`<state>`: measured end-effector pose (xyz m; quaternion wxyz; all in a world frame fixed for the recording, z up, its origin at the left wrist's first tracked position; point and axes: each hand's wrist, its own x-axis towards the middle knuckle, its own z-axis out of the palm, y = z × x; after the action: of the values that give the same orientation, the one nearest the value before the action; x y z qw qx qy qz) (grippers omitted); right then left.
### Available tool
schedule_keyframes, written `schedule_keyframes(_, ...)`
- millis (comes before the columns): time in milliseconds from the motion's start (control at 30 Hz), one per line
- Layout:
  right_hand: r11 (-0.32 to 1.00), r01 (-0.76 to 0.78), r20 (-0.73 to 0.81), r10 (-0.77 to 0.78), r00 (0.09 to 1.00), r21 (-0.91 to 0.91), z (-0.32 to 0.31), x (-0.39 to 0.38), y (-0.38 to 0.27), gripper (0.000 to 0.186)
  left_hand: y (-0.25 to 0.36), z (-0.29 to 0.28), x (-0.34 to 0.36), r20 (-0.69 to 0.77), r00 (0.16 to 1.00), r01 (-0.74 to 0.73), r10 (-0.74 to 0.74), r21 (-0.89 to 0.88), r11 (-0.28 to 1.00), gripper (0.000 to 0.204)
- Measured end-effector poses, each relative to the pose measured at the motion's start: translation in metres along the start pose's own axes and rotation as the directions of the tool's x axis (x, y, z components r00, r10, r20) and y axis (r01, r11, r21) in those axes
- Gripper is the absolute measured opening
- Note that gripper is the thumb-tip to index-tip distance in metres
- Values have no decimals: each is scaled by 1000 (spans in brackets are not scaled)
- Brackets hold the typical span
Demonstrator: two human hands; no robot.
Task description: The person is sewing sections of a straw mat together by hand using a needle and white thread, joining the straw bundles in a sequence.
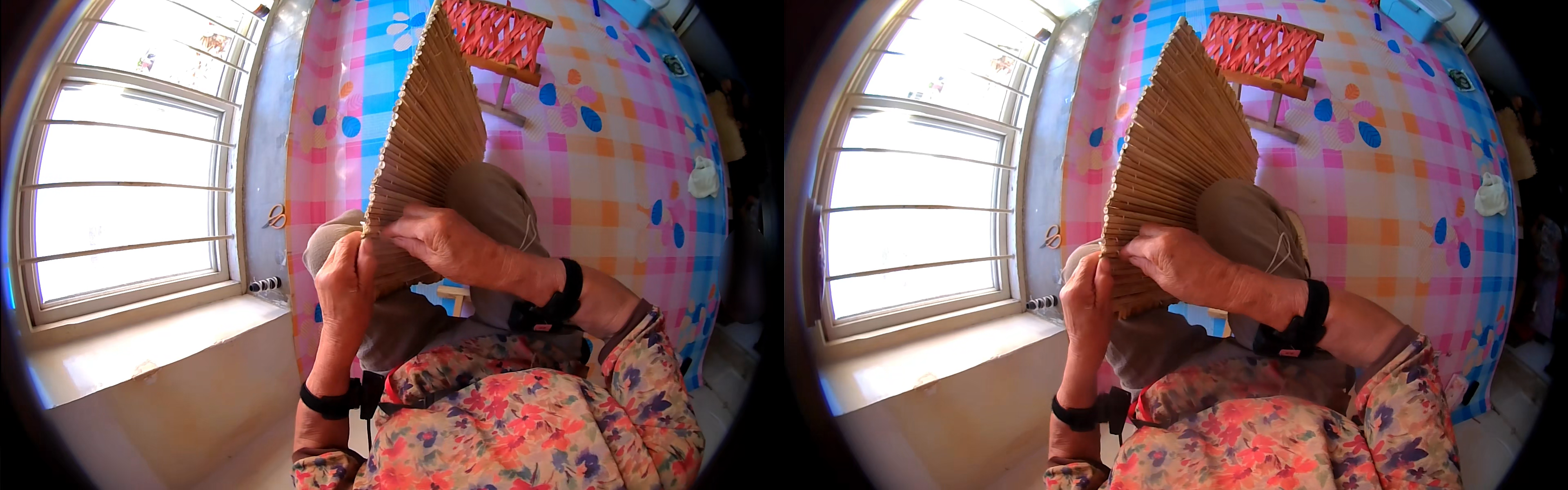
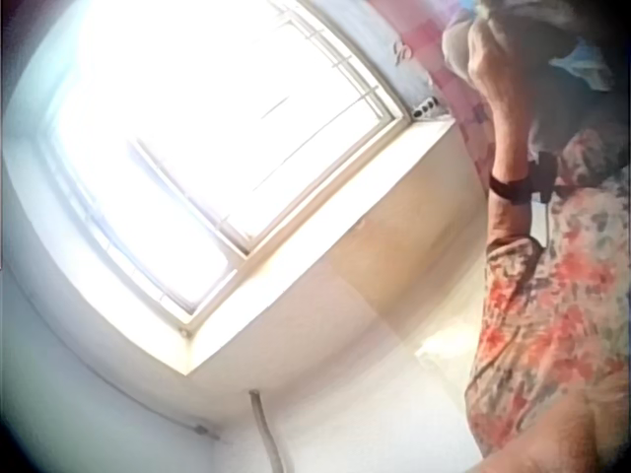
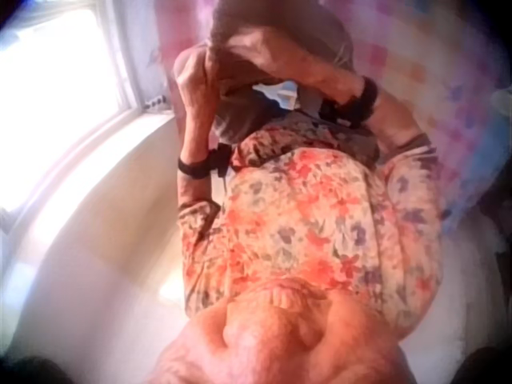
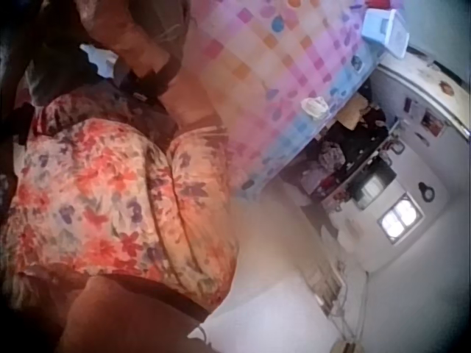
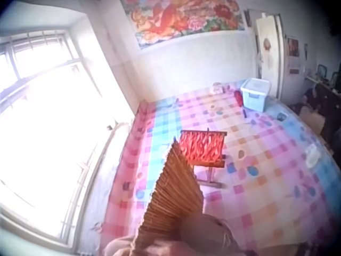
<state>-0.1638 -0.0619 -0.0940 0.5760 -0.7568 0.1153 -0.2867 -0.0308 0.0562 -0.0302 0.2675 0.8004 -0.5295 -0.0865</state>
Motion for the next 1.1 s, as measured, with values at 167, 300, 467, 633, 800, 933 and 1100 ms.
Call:
schedule_keyframes(167, 994, -31, 32, 28, 999, 100, -8, 3, -3, 19, 1, -1, 2, -7, 1000, 15, -15, -43, 999, 16)
schedule_keyframes(300, 993, -15, 0, 15, 1000, 118, -7, 3, 0, 18, 2, -3, 2, 21, 999, 35, -34, -64, 997, 16)
schedule_keyframes(467, 999, -32, -3, 32, 999, 44, -8, 2, -5, 18, -3, -2, 1, 17, 998, 63, -62, -69, 996, 17)
schedule_keyframes(633, 1000, -23, -10, 23, 1000, -11, -4, 4, -1, 19, 2, -3, 4, 22, 996, 91, -89, -97, 991, 19)
schedule_keyframes(800, 1000, -16, -66, 15, 998, -20, 4, 8, 5, 18, -2, -5, 5, 5, 992, 125, -125, -107, 986, 20)
schedule_keyframes(933, 999, 43, -78, -44, 996, -5, 9, 13, 13, 19, -10, -3, 3, -12, 986, 158, -164, -204, 966, 22)
schedule_keyframes(1100, 999, 41, -49, -42, 998, -18, 9, 23, 12, 16, -11, -6, 5, -4, 970, 236, -244, -242, 941, 25)
